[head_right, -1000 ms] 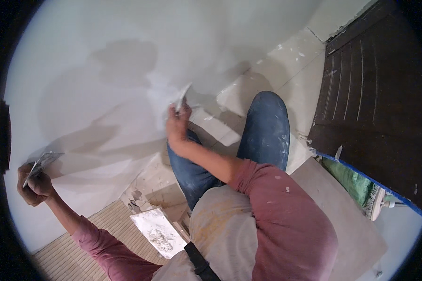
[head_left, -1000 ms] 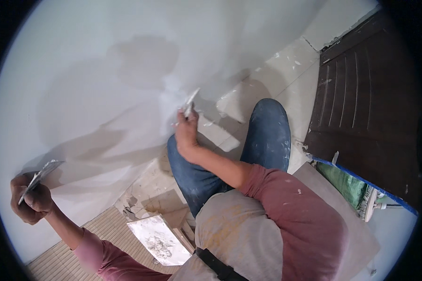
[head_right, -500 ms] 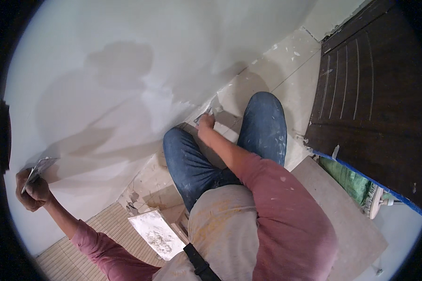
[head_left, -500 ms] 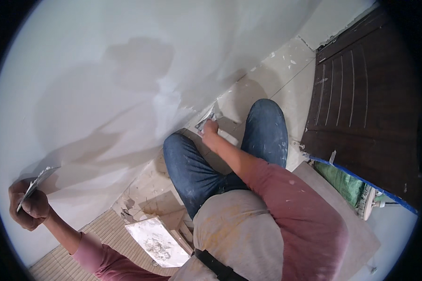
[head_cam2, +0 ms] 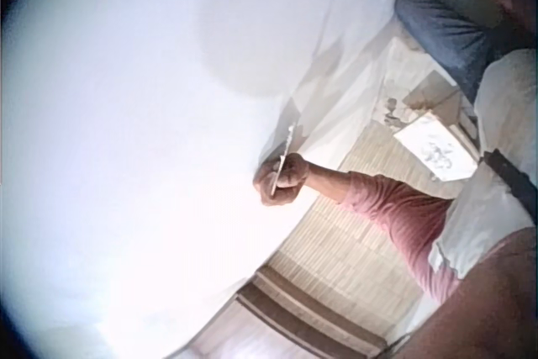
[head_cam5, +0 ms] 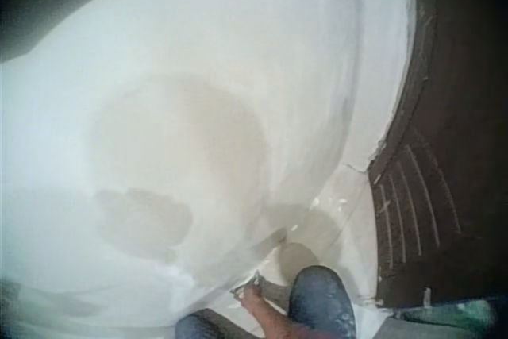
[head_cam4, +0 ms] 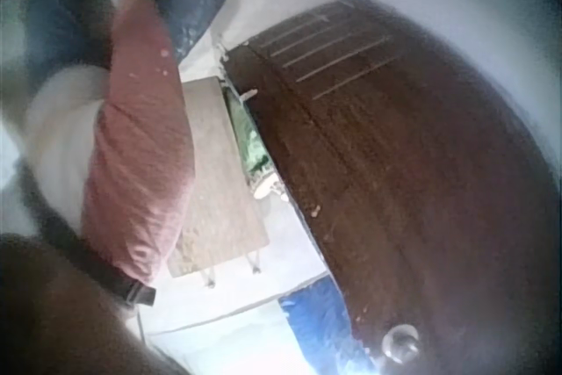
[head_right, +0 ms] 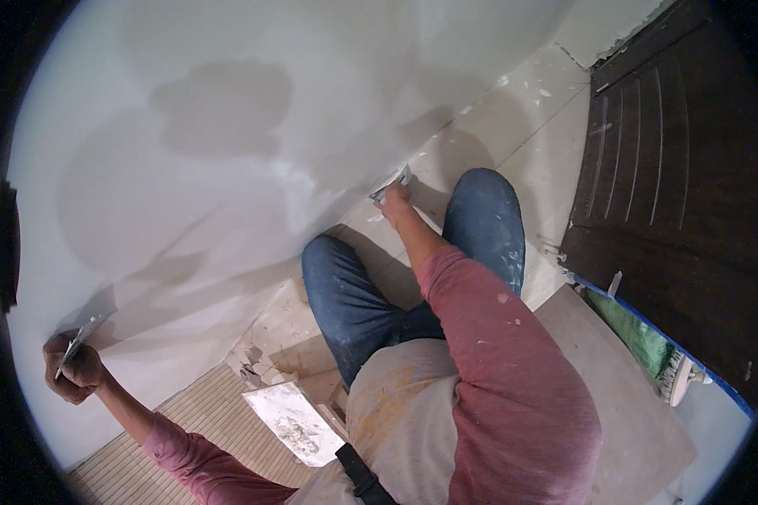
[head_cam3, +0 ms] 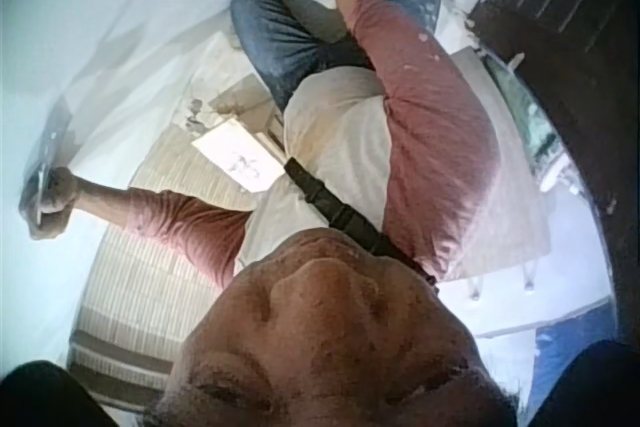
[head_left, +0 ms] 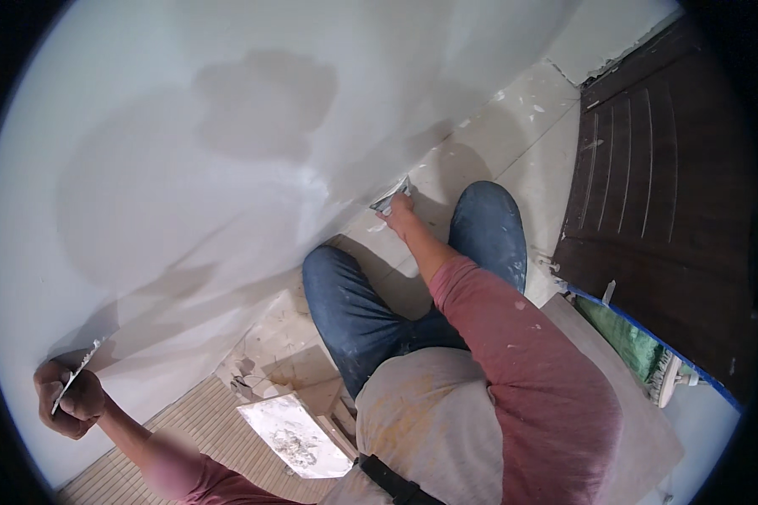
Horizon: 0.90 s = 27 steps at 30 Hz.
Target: The person applies plaster to a wall joint near a floor corner using two metal scrapers. The person repeatedly transfers the white plaster compound between the scrapers and then spreads it onto the wall and joint area.
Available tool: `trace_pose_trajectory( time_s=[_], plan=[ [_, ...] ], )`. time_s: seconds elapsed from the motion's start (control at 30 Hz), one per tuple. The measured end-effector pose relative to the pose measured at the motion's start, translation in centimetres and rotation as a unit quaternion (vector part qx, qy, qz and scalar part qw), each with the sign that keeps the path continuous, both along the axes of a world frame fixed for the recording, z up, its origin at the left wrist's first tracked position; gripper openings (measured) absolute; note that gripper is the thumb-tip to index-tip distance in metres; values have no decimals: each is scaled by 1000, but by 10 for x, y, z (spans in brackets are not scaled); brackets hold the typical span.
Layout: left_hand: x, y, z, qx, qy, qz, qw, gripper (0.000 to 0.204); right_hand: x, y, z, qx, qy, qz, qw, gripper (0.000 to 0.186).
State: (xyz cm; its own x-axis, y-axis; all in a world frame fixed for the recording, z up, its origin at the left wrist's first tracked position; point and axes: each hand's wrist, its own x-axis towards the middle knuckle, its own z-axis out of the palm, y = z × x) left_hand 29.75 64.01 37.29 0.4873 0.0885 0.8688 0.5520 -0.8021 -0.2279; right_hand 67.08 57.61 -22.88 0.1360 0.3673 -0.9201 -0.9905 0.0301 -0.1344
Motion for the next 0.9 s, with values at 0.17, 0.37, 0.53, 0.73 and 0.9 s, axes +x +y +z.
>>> trace_pose_trajectory(
  time_s=[0.17, 0.37, 0.53, 0.73, 0.9],
  plan=[
    [0, -2, 1, -18, 4, 13, 1000, 13, 7, 12, -30, 4, 15, 23, 1000, 46],
    [3, 6, 2, -38, 5, -119, 992, 14, 17, 12, -9, 4, 14, 54, 998, 50],
    [18, 1, 3, 28, 34, -61, 997, 16, -7, 2, 91, 19, -107, 54, 993, 40],
    [37, 2, 4, 16, 47, -142, 989, 27, -74, -5, 229, 129, -279, -8, 952, 43],
    [43, -1, 5, 37, 56, -133, 989, 30, -142, -27, 323, 133, -574, 74, 805, 66]
  ],
)
